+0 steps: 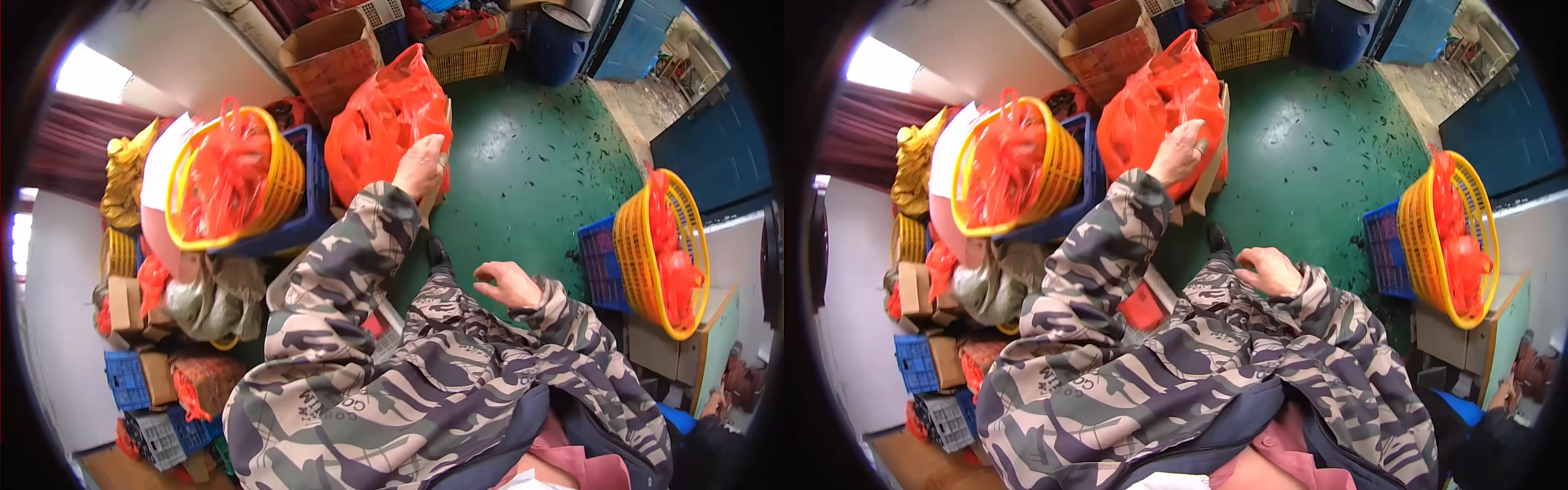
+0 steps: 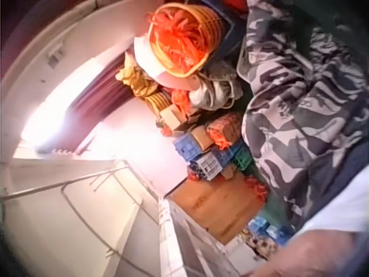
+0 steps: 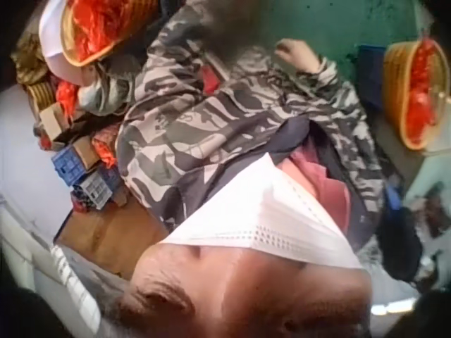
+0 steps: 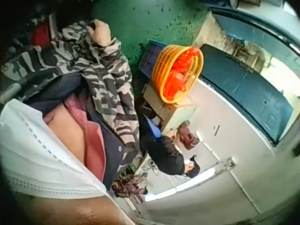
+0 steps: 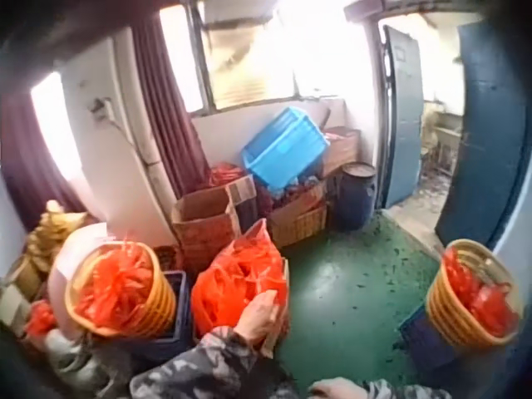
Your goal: Stitching leather or fabric components using an industrial sewing machine at a manufacturing station.
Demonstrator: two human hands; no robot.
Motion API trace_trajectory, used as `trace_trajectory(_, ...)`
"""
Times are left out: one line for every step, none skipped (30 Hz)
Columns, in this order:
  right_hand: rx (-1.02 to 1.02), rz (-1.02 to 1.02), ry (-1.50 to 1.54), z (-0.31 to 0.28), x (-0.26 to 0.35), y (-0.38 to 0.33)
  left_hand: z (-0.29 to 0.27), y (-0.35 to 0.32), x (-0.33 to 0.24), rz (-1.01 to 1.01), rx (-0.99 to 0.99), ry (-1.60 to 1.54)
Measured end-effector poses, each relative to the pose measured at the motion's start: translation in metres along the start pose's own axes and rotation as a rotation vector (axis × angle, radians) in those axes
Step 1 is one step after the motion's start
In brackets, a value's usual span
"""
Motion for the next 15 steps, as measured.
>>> trace_trajectory(-0.006, 0.018, -0.036, -0.008, -0.018, 0.045, -0.009, 0.032, 0.058, 0.041, -0.023, 0.084)
trace_trajectory(0.000, 0.026, -0.042, -0.011, -0.031, 0.090, -0.013, 0.061, 0.136, -0.089, 0.148, 0.302)
trace_trajectory(0.034, 0.049, -0.024, -0.013, -0.042, 0.128, -0.010, 0.064, 0.211, -0.232, 0.359, 0.496)
trace_trajectory(0.004, 0.039, -0.019, -0.022, -0.050, 0.172, -0.023, 0.063, 0.267, -0.257, 0.336, 0.560)
trace_trajectory(-0.032, 0.047, -0.020, -0.032, -0.058, 0.204, -0.024, 0.064, 0.312, -0.269, 0.320, 0.611)
trace_trajectory(-0.042, 0.017, 0.019, -0.036, -0.065, 0.242, -0.023, 0.052, 0.344, -0.367, 0.461, 0.640)
trace_trajectory(-0.081, -0.055, 0.026, -0.041, -0.070, 0.286, -0.020, 0.028, 0.365, -0.470, 0.602, 0.666)
trace_trajectory(-0.127, -0.123, 0.073, -0.056, -0.063, 0.338, -0.023, 0.026, 0.373, -0.555, 0.674, 0.564)
trace_trajectory(-0.265, -0.209, 0.113, -0.064, -0.058, 0.390, -0.022, 0.020, 0.377, -0.637, 0.755, 0.457)
trace_trajectory(-0.310, -0.251, 0.151, -0.066, -0.042, 0.442, -0.017, 0.006, 0.384, -0.605, 0.731, 0.327)
trace_trajectory(-0.323, -0.313, 0.143, -0.058, -0.029, 0.490, -0.006, -0.004, 0.386, -0.562, 0.704, 0.193)
trace_trajectory(-0.213, -0.389, 0.155, -0.034, -0.029, 0.544, 0.008, 0.001, 0.374, -0.608, 0.848, 0.216)
trace_trajectory(-0.158, -0.406, 0.077, -0.013, -0.037, 0.586, 0.014, 0.009, 0.357, -0.649, 0.993, 0.243)
trace_trajectory(0.056, -0.431, -0.206, 0.038, -0.068, 0.629, 0.015, 0.010, 0.361, -0.676, 0.890, 0.032)
trace_trajectory(0.358, -0.474, -0.521, 0.075, -0.104, 0.642, 0.009, 0.005, 0.369, -0.731, 0.873, 0.013)
Point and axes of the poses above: each hand's wrist, its own y-axis towards the middle knuckle, its own z-axis out of the palm, x = y × z, the point moved 9 cm from there along y, towards the middle knuckle, and after that the axes turned 15 degrees about -y, right-handed, at the moved point
